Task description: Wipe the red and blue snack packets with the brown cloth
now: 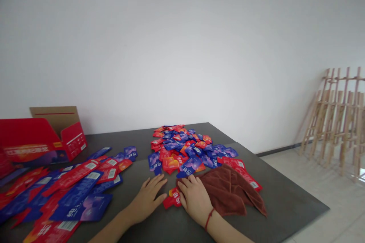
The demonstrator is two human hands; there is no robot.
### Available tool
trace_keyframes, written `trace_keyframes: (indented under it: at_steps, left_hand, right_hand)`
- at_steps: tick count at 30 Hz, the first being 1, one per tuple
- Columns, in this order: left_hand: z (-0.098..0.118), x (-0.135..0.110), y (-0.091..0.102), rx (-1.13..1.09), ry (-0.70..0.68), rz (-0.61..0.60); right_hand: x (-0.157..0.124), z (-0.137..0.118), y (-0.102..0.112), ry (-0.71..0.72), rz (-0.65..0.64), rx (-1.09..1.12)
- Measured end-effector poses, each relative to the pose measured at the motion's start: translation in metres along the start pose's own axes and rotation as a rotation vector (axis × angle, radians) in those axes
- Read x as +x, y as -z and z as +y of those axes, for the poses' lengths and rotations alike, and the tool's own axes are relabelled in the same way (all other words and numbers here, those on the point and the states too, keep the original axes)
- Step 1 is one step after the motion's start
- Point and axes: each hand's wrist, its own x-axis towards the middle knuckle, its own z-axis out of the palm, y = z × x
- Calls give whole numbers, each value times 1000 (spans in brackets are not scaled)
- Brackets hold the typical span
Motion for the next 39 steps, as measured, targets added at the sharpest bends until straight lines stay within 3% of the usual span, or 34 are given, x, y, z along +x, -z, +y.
trace_keyframes:
  at_steps: [5,8,11,17,20,26,30,35,39]
  left_hand:
    - [-1,0,1,-17,-24,-48]
    - [-2,0,0,-20,-30,-38]
    - [-2,0,1,-23,-25,-43]
    - [0,1,5,-57,17,-93]
    - [1,2,7,-71,21,-95]
    - [0,3,6,-64,21,-82]
    - [-2,4,5,-62,27,-96]
    - [-1,4,7,-79,39,-108]
    - [-2,4,7,-79,32,-107]
  right_hand:
    - [-5,-12,-4,30,-12,24]
    - [-18,-22,1,149,-72,96]
    - [-30,-16,10,237,-131,148]
    - [-15,23,14,-15,-27,46]
    - [2,11,3,-28,-8,41]
    - [5,-40,-9,142,-79,53]
    - [-8,-24,0,177,-69,116]
    - [-5,15,7,-53,-11,30]
    - [6,-1,-1,-59,-14,-10]
